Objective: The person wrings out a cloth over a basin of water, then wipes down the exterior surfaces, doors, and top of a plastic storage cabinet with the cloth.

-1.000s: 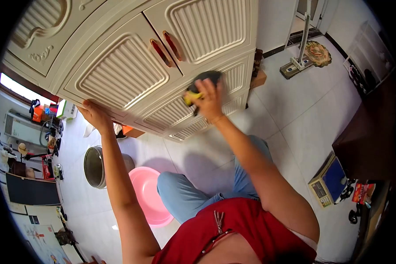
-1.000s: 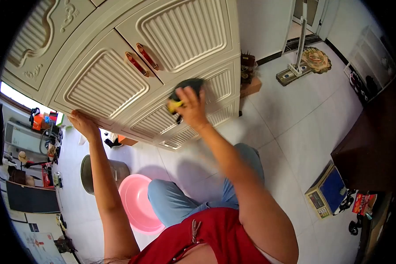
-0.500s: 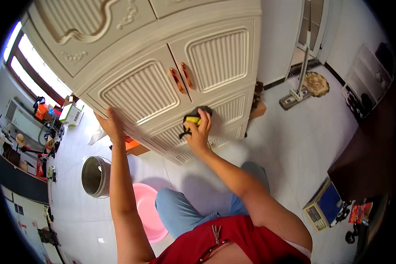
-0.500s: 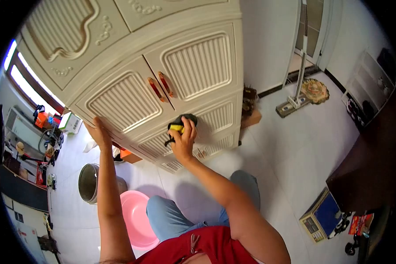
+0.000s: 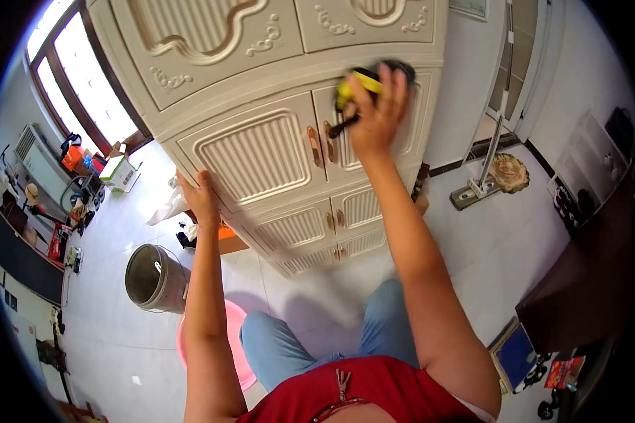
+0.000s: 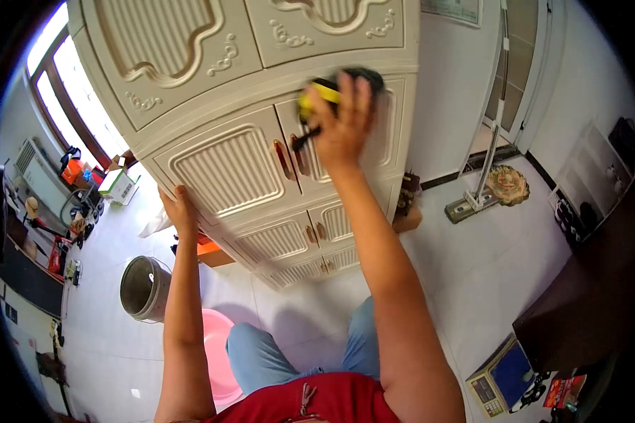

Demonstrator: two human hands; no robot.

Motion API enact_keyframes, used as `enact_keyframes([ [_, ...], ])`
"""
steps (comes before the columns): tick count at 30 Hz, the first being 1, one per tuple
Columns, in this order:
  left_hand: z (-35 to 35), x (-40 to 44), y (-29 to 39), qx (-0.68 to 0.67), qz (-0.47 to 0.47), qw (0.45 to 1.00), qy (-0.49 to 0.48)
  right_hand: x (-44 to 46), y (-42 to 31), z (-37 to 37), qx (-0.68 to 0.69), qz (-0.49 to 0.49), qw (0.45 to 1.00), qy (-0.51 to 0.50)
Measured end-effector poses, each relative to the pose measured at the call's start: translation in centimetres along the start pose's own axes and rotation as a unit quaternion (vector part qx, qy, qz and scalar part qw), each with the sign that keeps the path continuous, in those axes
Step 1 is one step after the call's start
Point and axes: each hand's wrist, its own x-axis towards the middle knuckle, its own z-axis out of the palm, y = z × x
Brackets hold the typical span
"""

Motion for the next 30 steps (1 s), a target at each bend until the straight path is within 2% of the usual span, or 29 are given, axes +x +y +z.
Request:
enact_keyframes([
  [3,0.2,-0.3,1.2,-0.004,-0.019,1.0,0.002,-2.1,2.1,-0.6,-0.054,0.159,0.982,0.092],
  [6,0.4,-0.3,1.6,-0.019,-0.016,1.0,0.009,-0.5,-0.9,-0.3,-0.034,0.253,0.964,0.073],
  [7,0.6,-0.4,1.1,-0.043,-0.009,0.999,0.009,0.4,-3.6,-0.2,-0.056,0.241,0.968,0.035],
  [8,0.6,-0.2,1.1,-0.047,-0.007,0.999,0.005,0.6,-6.1,0.7,-0.048,0.172,0.983,0.042],
  [10,0.5,-0.4,1.1,-0.052,-0.009,0.999,0.0,-0.4,-12.8,3.2,0.171,0.201,0.964,0.04],
  [11,0.5,-0.4,1.4,-0.038,-0.01,0.999,0.004,-1.7,-15.0,3.4,-0.013,-0.046,0.998,-0.036],
  [12,0.3,-0.4,1.5,-0.03,-0.009,1.0,0.001,-2.5,-17.1,3.9,0.02,-0.1,0.994,-0.051],
  [14,0.3,-0.2,1.6,-0.016,-0.006,1.0,-0.001,-2.1,-19.5,3.4,0.096,-0.135,0.983,-0.081],
  [16,0.3,-0.4,1.8,-0.032,-0.008,0.999,-0.007,-0.9,-18.3,2.9,0.125,-0.189,0.968,-0.109],
  [18,0.3,-0.5,2.5,-0.023,-0.02,0.999,-0.013,0.3,-14.0,2.5,0.128,-0.254,0.955,-0.082],
  [20,0.4,-0.5,2.4,-0.016,0.004,1.0,-0.003,1.7,-8.1,0.9,0.148,-0.158,0.968,-0.128],
  [21,0.4,-0.5,2.4,-0.037,0.001,0.999,-0.003,2.5,-5.1,-0.3,0.158,-0.063,0.971,-0.167],
  [22,0.5,-0.5,2.3,-0.06,-0.003,0.998,-0.003,2.3,-2.1,0.3,0.189,0.0,0.981,-0.043],
  [23,0.7,-0.5,2.3,-0.071,-0.009,0.997,-0.001,2.4,0.9,-0.4,-0.046,-0.088,0.995,-0.017],
  [24,0.7,-0.6,2.3,-0.082,-0.017,0.997,0.001,2.7,2.6,-0.8,-0.067,-0.044,0.997,-0.001],
  [28,0.9,-0.7,1.3,-0.086,-0.031,0.996,0.005,6.0,1.0,-0.8,-0.059,0.156,0.984,0.057],
  [30,0.8,-0.8,0.9,-0.105,-0.052,0.993,-0.003,7.3,-2.3,0.6,-0.031,0.187,0.979,0.072],
])
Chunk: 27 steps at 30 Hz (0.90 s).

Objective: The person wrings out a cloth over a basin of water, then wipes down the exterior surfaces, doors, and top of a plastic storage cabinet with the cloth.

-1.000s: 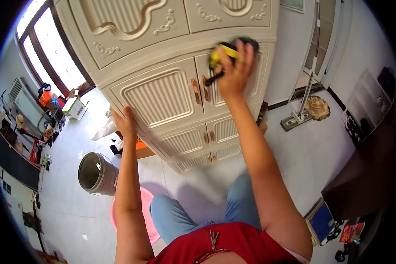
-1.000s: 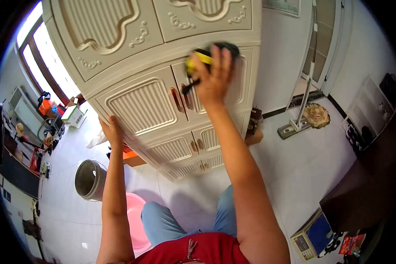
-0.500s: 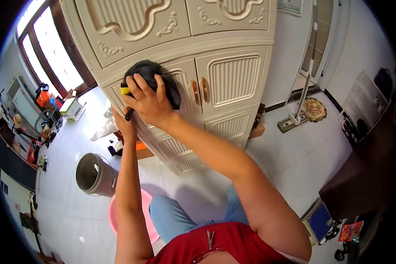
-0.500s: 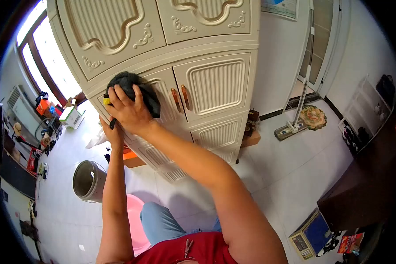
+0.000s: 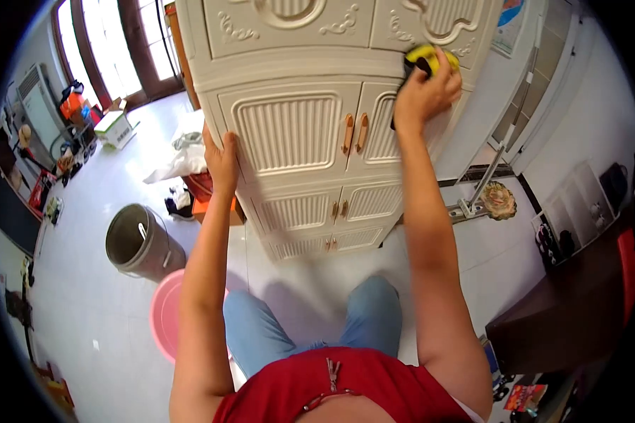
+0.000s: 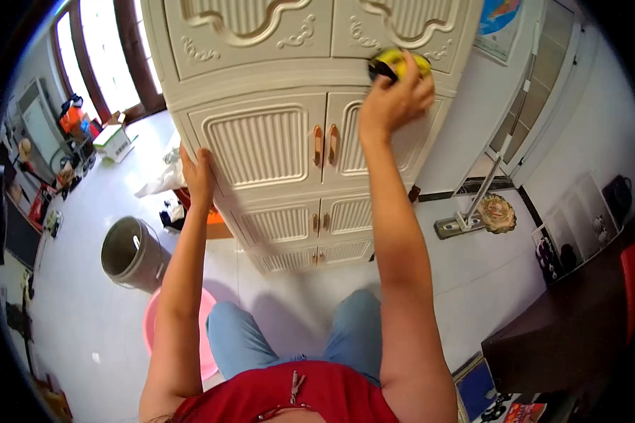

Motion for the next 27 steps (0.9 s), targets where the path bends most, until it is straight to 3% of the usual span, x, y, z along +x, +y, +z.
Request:
enact_keyframes([
  [3,-0.1,0.3,0.3,-0.051,-0.019,0.998,-0.016,-4.1,-6.0,0.3,0.088,-0.179,0.975,-0.096],
  [5,-0.1,0.4,-0.6,-0.047,0.018,0.999,-0.014,-9.7,-9.2,-0.2,0.067,-0.25,0.952,-0.161],
  [7,-0.3,0.2,0.3,-0.043,-0.008,0.999,-0.031,-14.8,-8.7,-1.5,0.056,-0.303,0.925,-0.223],
  [10,-0.4,0.4,0.7,-0.027,0.029,0.998,-0.044,-23.0,-3.4,-3.8,0.053,-0.361,0.887,-0.285],
  [12,-0.5,0.4,0.5,-0.024,0.055,0.997,-0.045,-27.0,2.6,-6.3,0.096,-0.433,0.809,-0.386],
  [14,-0.3,0.3,0.7,-0.036,0.055,0.997,-0.042,-28.3,7.2,-7.6,0.087,-0.547,0.733,-0.396],
  [16,-0.4,0.3,0.8,-0.021,0.066,0.997,-0.045,-27.2,9.8,-8.3,0.078,-0.586,0.674,-0.442],
  [18,-0.5,0.4,0.5,-0.002,0.073,0.996,-0.049,-25.1,10.1,-8.6,0.095,-0.542,0.703,-0.451],
  [20,-0.3,0.1,1.1,-0.011,0.065,0.997,-0.041,-23.4,8.1,-8.5,0.107,-0.444,0.806,-0.377],
  [22,-0.2,0.2,0.6,-0.016,0.057,0.997,-0.04,-22.3,5.0,-6.6,0.078,-0.362,0.902,-0.223],
  [24,0.0,0.2,0.5,-0.015,0.083,0.996,-0.029,-22.8,2.7,-5.5,0.074,-0.313,0.922,-0.216],
  [27,0.0,0.5,0.8,-0.011,0.088,0.995,-0.036,-28.2,1.5,-5.3,0.086,-0.378,0.878,-0.281],
])
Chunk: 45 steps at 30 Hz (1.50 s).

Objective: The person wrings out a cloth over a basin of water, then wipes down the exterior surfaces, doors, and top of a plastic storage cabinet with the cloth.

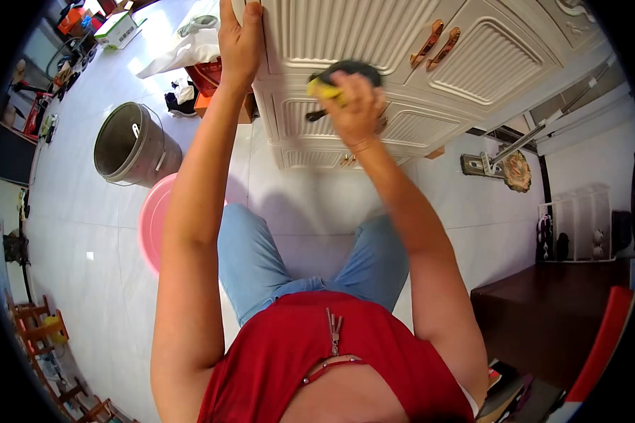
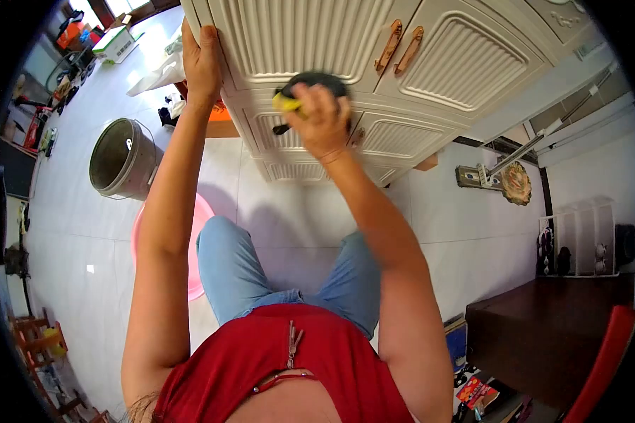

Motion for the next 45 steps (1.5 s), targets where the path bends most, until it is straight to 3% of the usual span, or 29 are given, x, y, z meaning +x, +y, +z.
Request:
enact_keyframes([
  [3,-0.1,0.1,0.6,0.001,-0.016,1.0,-0.01,-6.6,-4.1,4.0,0.015,-0.188,0.972,-0.138],
  [6,-0.3,0.2,0.4,0.006,-0.006,1.0,-0.02,-12.9,-4.8,5.7,0.061,-0.359,0.889,-0.276],
  [10,-0.2,0.0,0.3,0.056,0.032,0.998,0.001,-14.9,-3.0,4.0,0.111,-0.331,0.853,-0.387],
  [13,-0.3,0.4,0.2,0.045,0.032,0.998,-0.009,-12.1,-1.8,1.8,0.127,-0.204,0.924,-0.297],
  [15,-0.3,0.2,-0.3,0.042,0.043,0.998,-0.01,-7.1,-1.7,0.8,0.134,-0.126,0.968,-0.168],
  [17,0.1,0.0,-0.4,-0.055,0.003,0.998,-0.01,-3.0,-3.3,0.8,0.131,-0.082,0.986,-0.054],
  [18,0.3,0.0,-0.3,-0.103,-0.016,0.994,-0.009,-2.2,-4.7,1.4,0.121,-0.077,0.988,-0.049],
  [19,0.3,-0.1,-0.2,-0.056,-0.015,0.998,-0.006,-1.6,-6.1,2.1,0.112,-0.073,0.99,-0.043],
  [22,-0.2,-0.1,0.2,0.072,-0.009,0.997,0.005,-5.6,-9.9,5.8,0.062,-0.212,0.955,-0.196],
  [25,-0.2,-0.1,-0.1,-0.007,0.004,1.0,-0.002,-12.3,-10.8,7.2,0.064,-0.309,0.892,-0.323],
  [27,-0.2,-0.3,-0.8,-0.059,-0.038,0.997,0.0,-19.3,-9.5,8.7,0.07,-0.325,0.872,-0.359],
  [29,-1.1,-0.3,-1.5,0.039,0.025,0.999,-0.013,-20.5,-6.9,7.0,0.027,-0.357,0.843,-0.401],
  [33,-1.0,-0.5,-1.3,0.027,0.006,1.0,-0.013,-21.7,-0.4,3.3,0.016,-0.383,0.799,-0.463],
  [36,-0.8,-0.6,-1.1,-0.017,-0.009,1.0,-0.008,-22.6,5.5,0.0,0.022,-0.346,0.802,-0.486],
  [37,-0.9,-0.6,-1.0,-0.011,-0.014,1.0,-0.006,-24.4,7.8,-0.5,0.04,-0.318,0.842,-0.435],
  [39,-0.7,-0.6,-0.6,0.002,-0.023,1.0,-0.006,-25.5,11.5,-3.2,0.009,-0.26,0.846,-0.466],
  [41,-0.7,-0.7,-0.4,0.046,0.026,0.999,-0.005,-24.8,14.3,-6.7,-0.047,-0.211,0.849,-0.482],
  [44,-0.7,-0.6,-0.8,0.023,-0.003,1.0,0.007,-22.4,16.6,-10.6,-0.049,-0.021,0.896,-0.44],
  [45,-0.7,-0.6,-1.1,0.011,-0.013,1.0,0.007,-21.0,17.2,-11.6,-0.047,0.019,0.922,-0.384],
])
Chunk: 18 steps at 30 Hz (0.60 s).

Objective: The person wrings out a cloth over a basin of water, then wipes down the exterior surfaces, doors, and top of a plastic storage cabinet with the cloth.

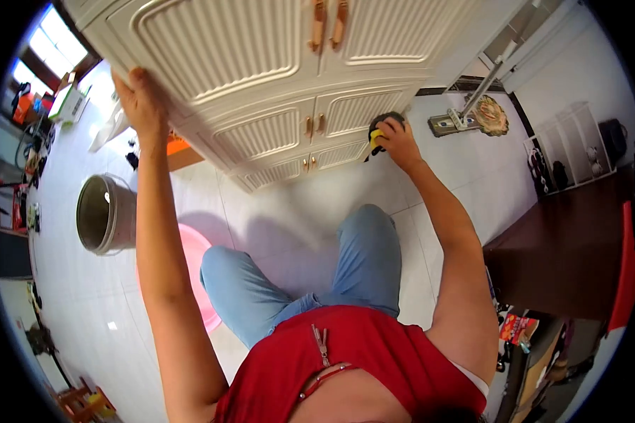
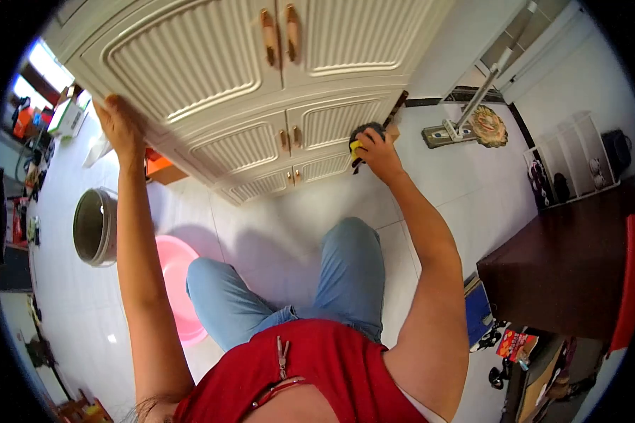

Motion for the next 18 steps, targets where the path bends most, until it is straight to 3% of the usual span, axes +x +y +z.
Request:
enact_keyframes([
  [5,0.5,-0.2,1.6,0.074,0.014,0.997,0.012,5.6,1.6,-10.2,0.018,0.169,0.935,0.311],
  [8,-0.1,-0.3,0.4,0.078,0.0,0.997,0.015,9.7,2.0,-13.2,0.109,0.247,0.876,0.4],
  [10,0.1,-0.3,1.2,0.082,-0.003,0.996,0.016,10.8,2.0,-10.5,0.218,0.266,0.844,0.411],
  [11,0.0,-0.3,1.0,0.087,-0.002,0.996,0.016,10.8,1.6,-8.2,0.172,0.32,0.847,0.389],
  [12,0.0,-0.3,0.8,0.09,0.0,0.996,0.016,10.3,0.9,-6.6,0.192,0.314,0.835,0.409],
  [16,-0.5,-0.3,-1.0,0.01,-0.056,0.998,0.014,7.1,-4.2,2.5,0.251,0.465,0.775,0.347],
  [18,0.2,-0.5,0.1,0.031,-0.033,0.999,0.022,5.0,-6.3,6.8,0.267,0.53,0.743,0.308],
])
